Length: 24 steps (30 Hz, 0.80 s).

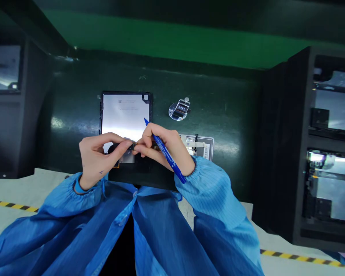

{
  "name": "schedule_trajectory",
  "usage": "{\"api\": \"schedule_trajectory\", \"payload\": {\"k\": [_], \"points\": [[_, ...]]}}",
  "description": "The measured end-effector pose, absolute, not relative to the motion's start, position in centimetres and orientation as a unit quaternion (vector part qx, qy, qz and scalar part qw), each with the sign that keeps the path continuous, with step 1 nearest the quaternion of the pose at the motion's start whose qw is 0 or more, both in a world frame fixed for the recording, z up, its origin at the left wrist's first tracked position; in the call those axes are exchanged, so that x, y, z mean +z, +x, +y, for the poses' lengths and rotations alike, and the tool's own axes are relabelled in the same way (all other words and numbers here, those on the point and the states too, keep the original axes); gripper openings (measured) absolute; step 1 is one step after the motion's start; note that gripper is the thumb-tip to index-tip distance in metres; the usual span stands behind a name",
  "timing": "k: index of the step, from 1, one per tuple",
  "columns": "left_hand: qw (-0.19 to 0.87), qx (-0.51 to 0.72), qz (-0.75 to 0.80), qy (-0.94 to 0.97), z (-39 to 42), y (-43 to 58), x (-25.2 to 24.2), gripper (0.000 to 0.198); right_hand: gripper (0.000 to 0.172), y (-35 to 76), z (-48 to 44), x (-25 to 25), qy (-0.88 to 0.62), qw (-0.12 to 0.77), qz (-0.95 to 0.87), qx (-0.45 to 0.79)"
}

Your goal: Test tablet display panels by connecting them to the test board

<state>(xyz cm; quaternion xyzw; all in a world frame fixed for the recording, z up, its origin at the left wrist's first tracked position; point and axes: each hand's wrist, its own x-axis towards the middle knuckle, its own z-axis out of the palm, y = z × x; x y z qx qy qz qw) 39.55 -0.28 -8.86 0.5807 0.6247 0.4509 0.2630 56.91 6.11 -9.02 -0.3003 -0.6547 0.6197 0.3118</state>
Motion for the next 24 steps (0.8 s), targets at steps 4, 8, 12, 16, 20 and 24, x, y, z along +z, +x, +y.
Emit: {"api": "schedule_trajectory", "payload": {"k": [4, 8, 12, 16, 20, 24], "points": [[0.241, 0.445, 0.629, 0.590, -0.32, 39.59, -8.89, 0.018, 0.041, 56.93, 6.13, -8.93, -0.307, 0.306, -0.676, 0.596], [0.226, 0.464, 0.618, 0.593, -0.25, 39.60, -8.88, 0.017, 0.040, 56.95, 6.17, -8.87, -0.302, 0.306, -0.676, 0.599], [0.227, 0.480, 0.599, 0.599, -0.12, 39.55, -8.88, 0.016, 0.038, 56.99, 6.21, -9.04, -0.298, 0.310, -0.668, 0.608], [0.237, 0.479, 0.596, 0.600, -0.02, 39.50, -8.88, 0.016, 0.036, 57.04, 6.23, -9.14, -0.293, 0.309, -0.668, 0.611], [0.241, 0.484, 0.591, 0.598, 0.07, 39.56, -8.95, 0.016, 0.037, 57.10, 6.24, -9.07, -0.293, 0.305, -0.672, 0.607], [0.235, 0.471, 0.603, 0.599, 0.07, 39.66, -9.01, 0.016, 0.037, 57.13, 6.21, -9.13, -0.290, 0.304, -0.674, 0.608]]}}
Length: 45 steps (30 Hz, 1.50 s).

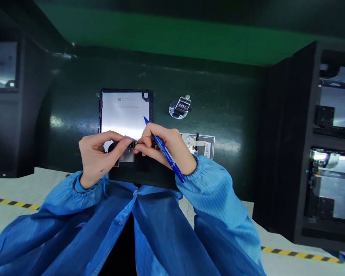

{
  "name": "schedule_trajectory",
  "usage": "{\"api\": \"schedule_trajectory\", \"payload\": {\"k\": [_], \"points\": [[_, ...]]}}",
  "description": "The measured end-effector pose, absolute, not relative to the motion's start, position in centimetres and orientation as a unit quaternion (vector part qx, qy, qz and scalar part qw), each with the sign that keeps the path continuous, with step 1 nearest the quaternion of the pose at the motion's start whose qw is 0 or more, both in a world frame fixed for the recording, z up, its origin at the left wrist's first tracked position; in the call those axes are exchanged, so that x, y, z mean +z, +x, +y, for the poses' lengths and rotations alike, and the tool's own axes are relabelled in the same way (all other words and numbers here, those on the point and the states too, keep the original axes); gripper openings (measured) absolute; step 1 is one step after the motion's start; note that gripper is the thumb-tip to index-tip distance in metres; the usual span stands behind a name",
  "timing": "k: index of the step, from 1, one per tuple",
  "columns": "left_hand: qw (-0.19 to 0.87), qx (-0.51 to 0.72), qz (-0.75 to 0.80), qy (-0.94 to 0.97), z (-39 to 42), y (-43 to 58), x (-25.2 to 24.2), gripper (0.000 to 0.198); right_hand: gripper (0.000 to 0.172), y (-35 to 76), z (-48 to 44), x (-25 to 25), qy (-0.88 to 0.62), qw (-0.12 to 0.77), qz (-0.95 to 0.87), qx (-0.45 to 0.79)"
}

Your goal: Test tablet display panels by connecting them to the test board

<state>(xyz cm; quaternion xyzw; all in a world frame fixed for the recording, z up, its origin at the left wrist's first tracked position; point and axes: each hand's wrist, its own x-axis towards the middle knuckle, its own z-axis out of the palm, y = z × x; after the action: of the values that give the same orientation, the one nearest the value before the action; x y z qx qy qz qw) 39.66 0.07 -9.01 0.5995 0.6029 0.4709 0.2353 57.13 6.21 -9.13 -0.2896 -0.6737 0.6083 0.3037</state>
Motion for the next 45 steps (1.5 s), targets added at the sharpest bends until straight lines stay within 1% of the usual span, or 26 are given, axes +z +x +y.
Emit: {"api": "schedule_trajectory", "payload": {"k": [4, 11, 22, 26, 28, 30, 31, 33, 34, 35, 36, 37, 38, 39, 40, 41, 42, 45], "points": [[0.231, 0.456, 0.608, 0.607, -0.1, 39.6, -9.0, 0.014, 0.037, 57.2, 6.2, -9.2, -0.291, 0.301, -0.681, 0.601], [0.262, 0.422, 0.606, 0.621, -0.2, 39.4, -8.8, 0.015, 0.037, 57.2, 6.3, -9.4, -0.291, 0.289, -0.691, 0.595], [0.281, 0.442, 0.594, 0.610, -0.5, 40.3, -8.9, 0.014, 0.032, 57.7, 6.6, -9.5, -0.262, 0.266, -0.720, 0.585], [0.297, 0.441, 0.587, 0.610, -0.9, 40.2, -9.4, 0.015, 0.037, 56.9, 6.2, -10.5, -0.255, 0.301, -0.705, 0.589], [0.302, 0.448, 0.590, 0.600, -1.4, 39.3, -9.8, 0.016, 0.032, 56.9, 6.0, -10.6, -0.284, 0.308, -0.722, 0.551], [0.279, 0.477, 0.614, 0.564, -2.0, 37.6, -10.3, 0.020, 0.016, 57.1, 5.5, -10.2, -0.319, 0.308, -0.769, 0.460], [0.258, 0.497, 0.634, 0.533, -2.4, 36.5, -10.6, 0.022, 0.014, 57.2, 5.1, -9.9, -0.328, 0.314, -0.793, 0.407], [0.211, 0.533, 0.678, 0.460, -3.3, 34.3, -11.3, 0.021, 0.026, 56.9, 3.7, -9.5, -0.310, 0.342, -0.828, 0.318], [0.195, 0.547, 0.695, 0.425, -3.8, 33.4, -11.7, 0.020, 0.027, 56.4, 2.8, -9.6, -0.282, 0.347, -0.847, 0.287], [0.186, 0.561, 0.703, 0.395, -4.2, 32.5, -12.1, 0.018, 0.027, 55.6, 1.9, -10.0, -0.241, 0.333, -0.872, 0.266], [0.184, 0.573, 0.706, 0.373, -4.5, 31.9, -12.5, 0.016, 0.031, 54.7, 0.9, -10.7, -0.204, 0.289, -0.899, 0.259], [0.189, 0.583, 0.704, 0.358, -4.7, 31.4, -12.9, 0.014, 0.041, 53.8, -0.1, -11.5, -0.194, 0.234, -0.921, 0.242], [0.199, 0.591, 0.699, 0.350, -4.8, 31.1, -13.3, 0.012, 0.057, 52.8, -1.1, -12.4, -0.209, 0.184, -0.934, 0.224], [0.209, 0.597, 0.693, 0.346, -4.9, 30.9, -13.6, 0.010, 0.066, 52.1, -2.0, -13.3, -0.228, 0.150, -0.939, 0.207], [0.216, 0.602, 0.686, 0.347, -4.9, 30.8, -14.0, 0.008, 0.068, 51.5, -2.9, -14.1, -0.248, 0.127, -0.942, 0.187], [0.222, 0.605, 0.680, 0.349, -4.8, 30.8, -14.3, 0.008, 0.065, 51.3, -3.7, -14.8, -0.268, 0.121, -0.942, 0.165], [0.226, 0.609, 0.675, 0.351, -4.8, 30.8, -14.5, 0.007, 0.059, 51.3, -4.5, -15.3, -0.283, 0.128, -0.939, 0.145], [0.227, 0.615, 0.670, 0.347, -4.7, 30.6, -14.9, 0.008, 0.043, 52.9, -6.4, -15.6, -0.306, 0.190, -0.926, 0.117]]}}
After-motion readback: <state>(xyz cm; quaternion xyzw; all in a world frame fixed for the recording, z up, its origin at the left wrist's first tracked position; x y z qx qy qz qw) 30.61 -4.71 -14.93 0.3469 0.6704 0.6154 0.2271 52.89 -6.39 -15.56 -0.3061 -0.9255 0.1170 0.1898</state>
